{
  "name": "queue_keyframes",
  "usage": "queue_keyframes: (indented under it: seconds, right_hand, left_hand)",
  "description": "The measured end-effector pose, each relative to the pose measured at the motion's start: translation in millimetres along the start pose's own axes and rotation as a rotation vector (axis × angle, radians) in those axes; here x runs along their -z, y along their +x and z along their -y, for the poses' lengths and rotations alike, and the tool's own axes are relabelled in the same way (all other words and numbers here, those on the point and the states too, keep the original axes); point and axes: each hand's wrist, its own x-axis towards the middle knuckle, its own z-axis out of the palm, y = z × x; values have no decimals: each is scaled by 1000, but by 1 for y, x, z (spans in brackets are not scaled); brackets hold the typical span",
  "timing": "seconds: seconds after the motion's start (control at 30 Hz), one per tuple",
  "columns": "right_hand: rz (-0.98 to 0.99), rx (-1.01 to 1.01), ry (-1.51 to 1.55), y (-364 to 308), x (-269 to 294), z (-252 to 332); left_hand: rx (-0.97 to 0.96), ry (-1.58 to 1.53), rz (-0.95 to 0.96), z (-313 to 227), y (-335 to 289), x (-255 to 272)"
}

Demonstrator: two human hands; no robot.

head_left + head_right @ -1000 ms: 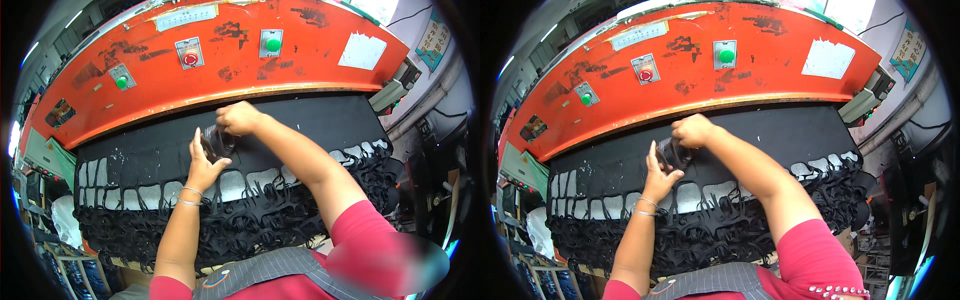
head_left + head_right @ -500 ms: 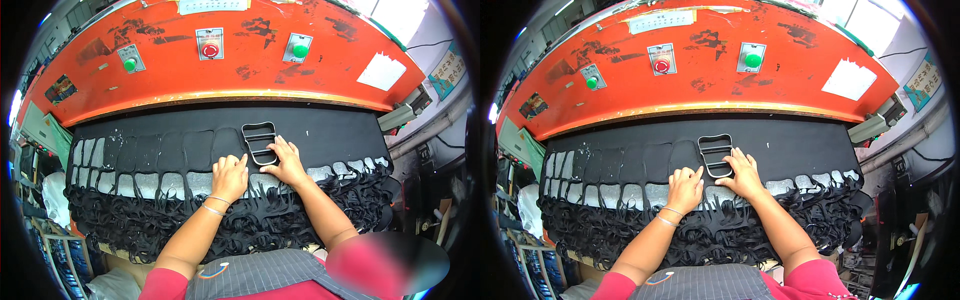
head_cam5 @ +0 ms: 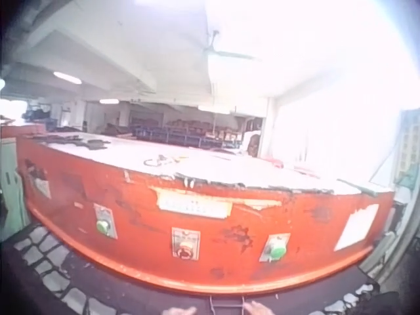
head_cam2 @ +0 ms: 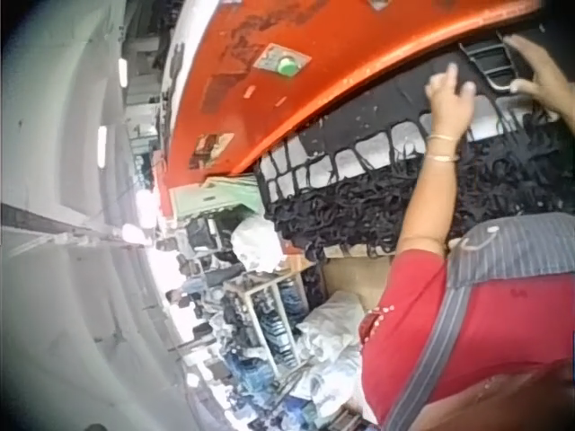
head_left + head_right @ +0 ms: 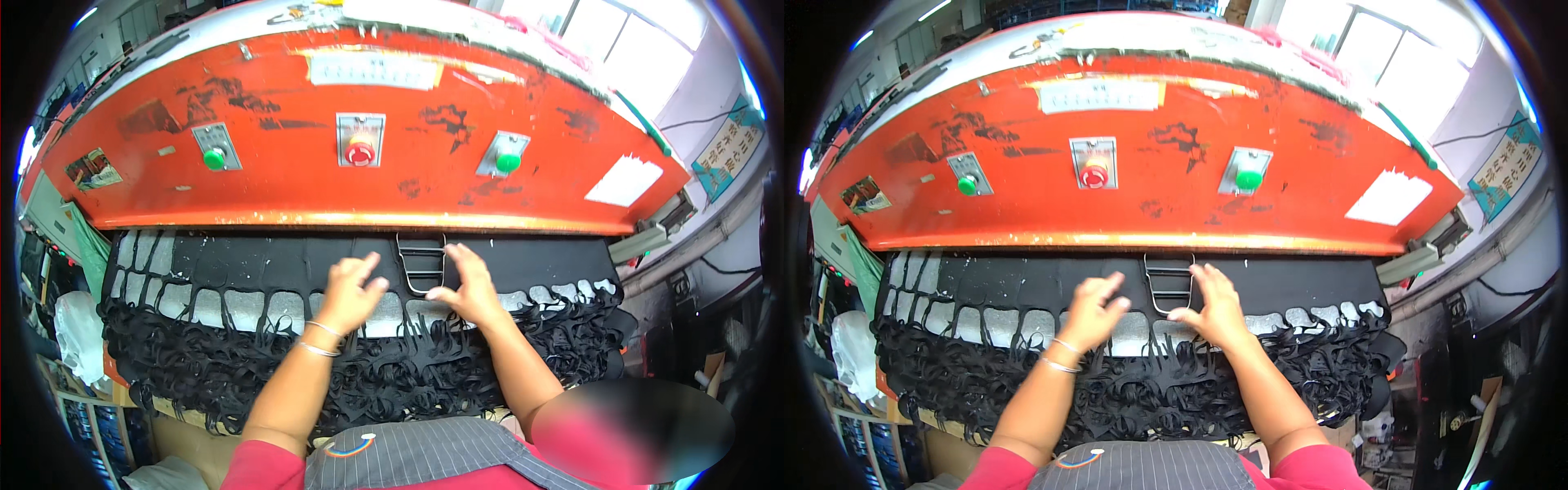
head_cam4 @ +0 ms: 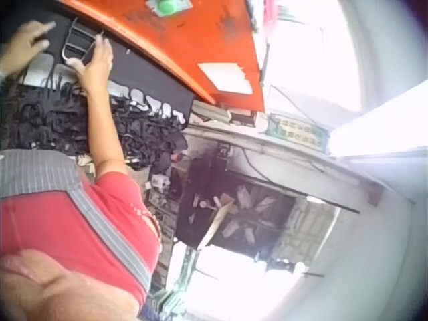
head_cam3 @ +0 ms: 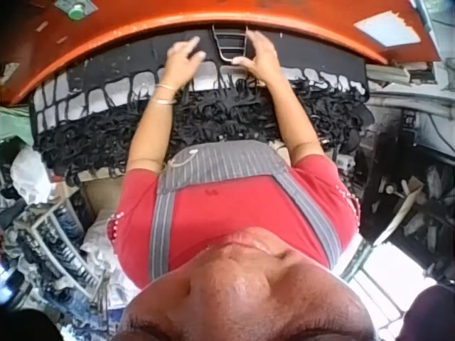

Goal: Operating a hydraulic press with metal dies to cut components from black material and trimming the pieces with scissors.

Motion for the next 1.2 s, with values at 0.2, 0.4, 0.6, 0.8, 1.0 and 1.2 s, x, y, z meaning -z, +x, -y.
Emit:
queue_keyframes:
  seconds: [0.2,0.4,0.6,0.8,1.0,1.2]
  right_hand:
    - [-973,366,-73,29,113,62]
    - [-1130,296,-466,66,131,92]
    - [-499,523,80,-59,124,106]
    - [524,331,-187,-231,96,118]
    - [356,275,-266,-268,77,101]
    - [372,294,-267,-247,76,85]
  left_hand:
    - [-102,6,-736,-29,5,162]
    - [-159,514,-629,-39,-15,222]
    - [17,0,-438,-104,-103,154]
    - [18,-30,178,-182,-234,35]
    - [-38,346,98,-208,-245,-1]
    - [-41,375,12,-200,-224,-21]
